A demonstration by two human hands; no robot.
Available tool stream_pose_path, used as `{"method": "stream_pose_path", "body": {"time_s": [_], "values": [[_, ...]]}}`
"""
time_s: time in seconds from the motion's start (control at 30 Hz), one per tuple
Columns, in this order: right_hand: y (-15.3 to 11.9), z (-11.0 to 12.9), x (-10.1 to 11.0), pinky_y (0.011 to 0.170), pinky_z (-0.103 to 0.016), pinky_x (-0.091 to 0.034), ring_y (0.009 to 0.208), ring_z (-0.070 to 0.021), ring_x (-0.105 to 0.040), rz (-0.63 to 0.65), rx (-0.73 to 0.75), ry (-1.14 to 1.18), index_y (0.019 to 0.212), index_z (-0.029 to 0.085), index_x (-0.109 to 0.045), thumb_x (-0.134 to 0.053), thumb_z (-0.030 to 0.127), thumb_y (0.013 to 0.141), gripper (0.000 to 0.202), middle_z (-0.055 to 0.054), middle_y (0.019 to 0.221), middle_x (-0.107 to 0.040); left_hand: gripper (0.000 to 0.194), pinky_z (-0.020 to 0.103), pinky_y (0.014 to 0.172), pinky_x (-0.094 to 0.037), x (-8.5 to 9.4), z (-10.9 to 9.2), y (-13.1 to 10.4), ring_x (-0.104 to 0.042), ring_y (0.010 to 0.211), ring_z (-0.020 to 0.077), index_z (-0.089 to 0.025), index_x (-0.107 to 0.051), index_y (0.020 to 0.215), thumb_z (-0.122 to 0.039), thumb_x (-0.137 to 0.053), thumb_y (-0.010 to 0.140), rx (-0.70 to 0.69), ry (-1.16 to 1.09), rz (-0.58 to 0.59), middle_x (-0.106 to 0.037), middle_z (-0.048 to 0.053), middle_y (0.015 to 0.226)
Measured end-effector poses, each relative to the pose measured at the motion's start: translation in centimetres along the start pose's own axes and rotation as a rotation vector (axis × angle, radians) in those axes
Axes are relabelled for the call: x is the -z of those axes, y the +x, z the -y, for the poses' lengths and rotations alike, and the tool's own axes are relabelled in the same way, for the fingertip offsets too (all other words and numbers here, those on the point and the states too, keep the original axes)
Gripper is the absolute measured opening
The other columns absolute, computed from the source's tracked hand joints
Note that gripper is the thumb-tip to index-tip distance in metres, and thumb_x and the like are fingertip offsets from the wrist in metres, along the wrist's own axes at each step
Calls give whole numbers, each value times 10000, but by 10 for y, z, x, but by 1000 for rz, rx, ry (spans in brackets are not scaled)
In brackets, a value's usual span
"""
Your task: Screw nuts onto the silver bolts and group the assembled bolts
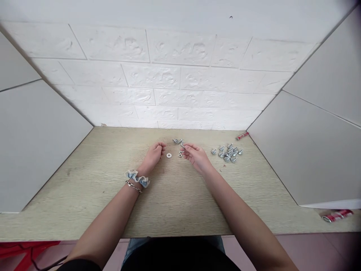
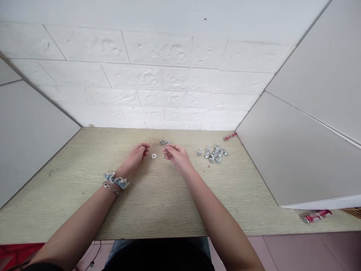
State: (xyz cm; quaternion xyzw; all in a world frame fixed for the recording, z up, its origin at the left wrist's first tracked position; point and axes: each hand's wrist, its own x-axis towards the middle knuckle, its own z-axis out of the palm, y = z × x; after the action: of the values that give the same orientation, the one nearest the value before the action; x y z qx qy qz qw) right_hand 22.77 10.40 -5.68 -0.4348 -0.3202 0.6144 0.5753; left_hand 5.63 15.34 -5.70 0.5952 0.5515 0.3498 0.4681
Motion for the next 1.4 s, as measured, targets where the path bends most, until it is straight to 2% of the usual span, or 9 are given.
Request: {"method": "stream_pose_path", "body": {"time_s": [0.13, 0.27, 0.37, 0.83, 0.93, 1.0, 1.17, 1.27, 1.4], "values": [[0, 2, 2, 583, -186, -448, 626, -79, -543, -30, -66, 182, 794, 163, -571, -733, 295, 589, 293, -23, 721, -614, 224, 230, 539, -340, 3, -3, -6, -469, 589, 122, -152, -519, 721, -241, -319, 764, -72, 249, -24, -513, 12, 638], [2, -2, 4, 544, -170, -430, 584, -67, -522, -23, -82, 168, 771, 160, -555, -743, 288, 575, 301, -7, 672, -590, 297, 268, 626, -353, -1, -3, -12, -521, 726, 182, -174, -585, 880, -414, -468, 749, -171, 616, 39, -592, 42, 766], [2, -3, 4, 541, -175, -423, 573, -65, -516, -21, -99, 145, 774, 152, -557, -744, 294, 565, 315, -10, 675, -585, 306, 275, 636, -350, -5, -2, -13, -535, 753, 200, -191, -597, 917, -424, -512, 738, -193, 751, 94, -608, 55, 788], [-4, 5, 3, 594, -200, -426, 591, -65, -519, 12, -81, 95, 805, 159, -552, -749, 296, 532, 364, -4, 701, -592, 267, 258, 568, -318, -5, 3, -6, -515, 672, 174, -170, -582, 763, -425, -565, 685, -150, 708, 65, -594, 37, 708], [-4, 4, 2, 630, -212, -429, 597, -62, -522, 28, -63, 32, 840, 164, -550, -740, 315, 550, 378, -4, 721, -599, 248, 243, 528, -294, -8, -3, -11, -464, 582, 137, -164, -564, 659, -410, -562, 691, -174, 608, 69, -545, 13, 618], [-4, 2, 2, 645, -223, -427, 613, -67, -529, 62, -45, -16, 866, 170, -553, -729, 333, 571, 379, -7, 737, -604, 279, 228, 484, -272, -11, -8, -15, -404, 511, 107, -159, -564, 645, -432, -553, 700, -138, 438, 101, -474, -7, 549], [-4, -2, -1, 620, -228, -409, 612, -72, -520, 182, -19, -101, 847, 164, -583, -714, 365, 589, 353, -10, 745, -608, 370, 200, 361, -117, -19, -13, -24, -158, 381, 49, -160, -489, 676, -527, -529, 706, 125, -156, 266, -205, -66, 501], [-4, -4, -2, 622, -234, -413, 620, -78, -522, 189, 7, -173, 840, 163, -592, -702, 375, 599, 339, -13, 743, -612, 351, 180, 354, -92, -21, -14, -26, -124, 395, 35, -159, -405, 651, -461, -579, 697, 185, -407, 311, -182, -75, 527], [-5, -5, -3, 617, -241, -421, 630, -88, -528, 165, 41, -267, 829, 155, -582, -689, 372, 606, 329, -19, 737, -616, 341, 155, 354, -97, -21, -17, -28, -138, 399, 26, -159, -353, 648, -398, -589, 709, 231, -564, 338, -194, -79, 523]]}}
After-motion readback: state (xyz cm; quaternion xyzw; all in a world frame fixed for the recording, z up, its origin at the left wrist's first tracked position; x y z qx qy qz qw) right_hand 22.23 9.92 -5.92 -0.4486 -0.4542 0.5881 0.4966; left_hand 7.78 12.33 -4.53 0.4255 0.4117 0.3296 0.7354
